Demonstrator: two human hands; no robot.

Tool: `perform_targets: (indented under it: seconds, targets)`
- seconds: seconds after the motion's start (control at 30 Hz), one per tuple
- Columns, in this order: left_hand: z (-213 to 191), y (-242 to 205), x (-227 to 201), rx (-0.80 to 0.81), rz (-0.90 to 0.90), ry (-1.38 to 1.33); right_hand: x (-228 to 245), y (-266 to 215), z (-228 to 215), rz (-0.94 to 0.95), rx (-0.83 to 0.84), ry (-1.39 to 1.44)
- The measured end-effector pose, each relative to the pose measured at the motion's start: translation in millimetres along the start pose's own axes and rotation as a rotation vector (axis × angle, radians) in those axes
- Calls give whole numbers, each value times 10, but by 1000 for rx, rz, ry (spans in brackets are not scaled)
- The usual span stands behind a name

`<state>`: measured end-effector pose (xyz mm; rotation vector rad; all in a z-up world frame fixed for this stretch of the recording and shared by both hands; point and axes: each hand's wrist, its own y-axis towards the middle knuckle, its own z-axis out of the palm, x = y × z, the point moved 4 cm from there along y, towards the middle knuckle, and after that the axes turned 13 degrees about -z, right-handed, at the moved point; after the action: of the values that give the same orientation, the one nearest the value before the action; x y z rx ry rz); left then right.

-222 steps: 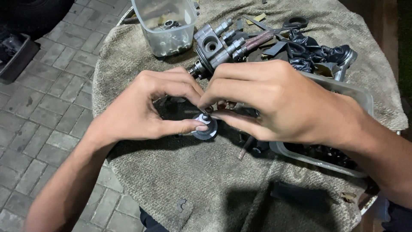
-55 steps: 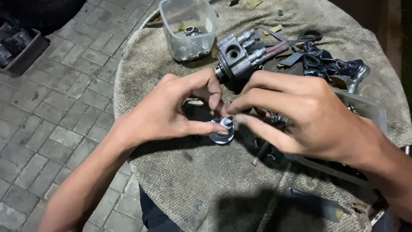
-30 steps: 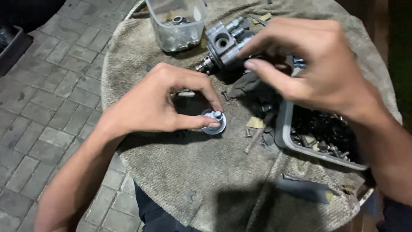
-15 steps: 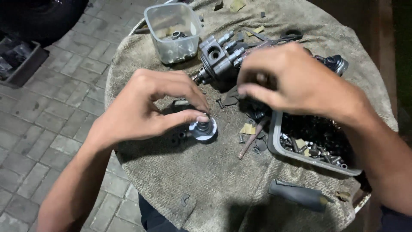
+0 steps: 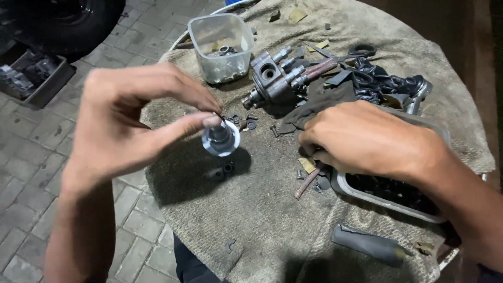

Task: The person assembles small mechanical components by hand, stacking washers and rings onto a cylindrical shaft. They repeatedly adjust and align the parts on a cloth-covered work surface with scattered tools and containers nearby.

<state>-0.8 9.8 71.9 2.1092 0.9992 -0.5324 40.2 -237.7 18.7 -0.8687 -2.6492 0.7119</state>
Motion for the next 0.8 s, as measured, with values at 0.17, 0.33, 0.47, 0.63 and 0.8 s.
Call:
perform_targets:
  seconds: [0.17, 0.33, 0.47, 0.63, 0.8]
  targets:
    - [-40, 14, -182, -66, 17, 17, 34, -29, -69, 102, 150, 37]
    - [125, 3, -79, -21, -12, -14, -180, -21, -69, 94, -134, 226]
    - [274, 11, -59, 1, -23, -74, -189, -113, -262, 125, -321, 319]
    - [306, 35, -25, -10, -25, -70, -200, -104, -244, 208, -284, 384]
    - [177, 49, -47, -42, -22, -33, -232, -44, -184, 137, -292, 345]
